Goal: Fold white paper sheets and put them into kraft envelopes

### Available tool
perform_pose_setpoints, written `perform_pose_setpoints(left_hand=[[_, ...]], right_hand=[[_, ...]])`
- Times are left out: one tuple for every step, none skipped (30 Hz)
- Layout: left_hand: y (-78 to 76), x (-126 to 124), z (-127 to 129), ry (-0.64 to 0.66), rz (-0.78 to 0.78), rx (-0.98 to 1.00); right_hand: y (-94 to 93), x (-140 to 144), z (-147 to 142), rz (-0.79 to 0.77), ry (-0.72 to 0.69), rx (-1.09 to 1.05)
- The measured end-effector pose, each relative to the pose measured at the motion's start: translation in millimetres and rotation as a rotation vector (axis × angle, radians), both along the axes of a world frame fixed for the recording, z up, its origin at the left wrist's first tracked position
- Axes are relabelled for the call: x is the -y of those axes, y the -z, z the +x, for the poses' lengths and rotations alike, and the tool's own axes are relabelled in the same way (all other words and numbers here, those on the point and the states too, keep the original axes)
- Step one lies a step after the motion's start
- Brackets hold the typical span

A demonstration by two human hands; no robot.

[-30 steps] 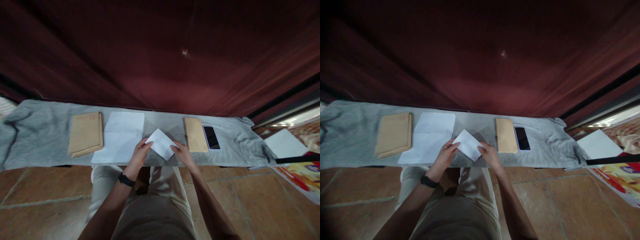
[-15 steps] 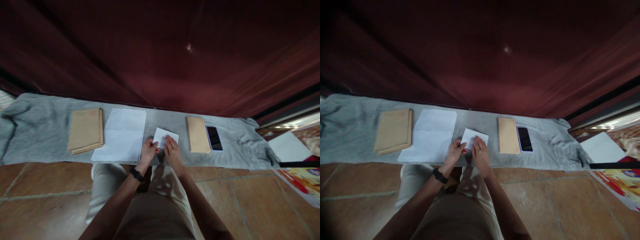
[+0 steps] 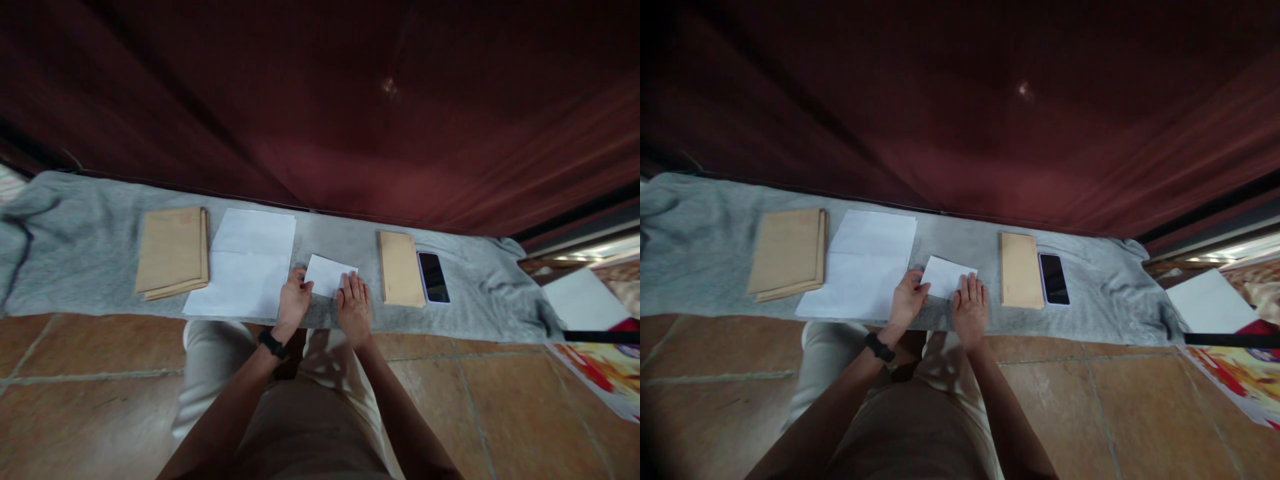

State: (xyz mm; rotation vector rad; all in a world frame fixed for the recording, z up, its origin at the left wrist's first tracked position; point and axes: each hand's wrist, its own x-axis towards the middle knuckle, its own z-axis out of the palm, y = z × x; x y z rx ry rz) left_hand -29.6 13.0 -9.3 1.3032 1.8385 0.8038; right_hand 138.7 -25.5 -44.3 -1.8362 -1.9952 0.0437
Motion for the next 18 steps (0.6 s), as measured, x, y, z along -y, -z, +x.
perform_pose_setpoints(left_hand=[[-2.0,3,-1,0.033,0.012,-0.098],[-4.5,6,0,0.07,0.034,-0.209],[-7.3,10,1,0.105,0.067,-0.322],[-10.0,14,4,0.133,0.109,-0.425],[-12.3,18,7,0.158,0.159,-0.51],[-13.9,21,12,0.187,0.215,-0.572],[-14.5,24,17,0.229,0.273,-0.613],[-13.9,25,23,0.287,0.33,-0.634],[-12.1,26,29,0.36,0.384,-0.64],[-9.2,26,34,0.44,0.431,-0.634],[-5.5,25,38,0.515,0.465,-0.623],[-1.3,24,42,0.577,0.482,-0.608],[3.1,22,43,0.621,0.486,-0.594],[7.3,21,44,0.65,0.483,-0.584],[11.0,19,43,0.669,0.477,-0.581],[13.9,18,42,0.682,0.473,-0.584],[16.1,17,39,0.695,0.472,-0.592],[17.5,16,36,0.707,0.474,-0.604]], right_hand=[[0.3,1,1,0.0,0.005,0.006],[0.5,1,1,-0.003,0.009,0.012],[0.6,2,1,-0.008,0.013,0.019],[0.7,2,0,-0.015,0.017,0.024],[0.9,2,0,-0.022,0.019,0.027],[1.1,2,-1,-0.027,0.02,0.028],[1.5,2,-1,-0.03,0.021,0.026],[1.9,2,-1,-0.031,0.023,0.026],[2.4,2,-1,-0.032,0.023,0.028],[2.9,3,0,-0.034,0.02,0.033],[3.2,3,0,-0.038,0.013,0.04],[3.3,4,1,-0.044,0.003,0.048],[3.1,4,2,-0.049,-0.008,0.055],[2.6,4,2,-0.053,-0.019,0.06],[1.8,5,3,-0.055,-0.029,0.062],[1.0,5,3,-0.055,-0.039,0.064],[0.1,5,3,-0.056,-0.047,0.065],[-0.6,5,2,-0.058,-0.05,0.066]])
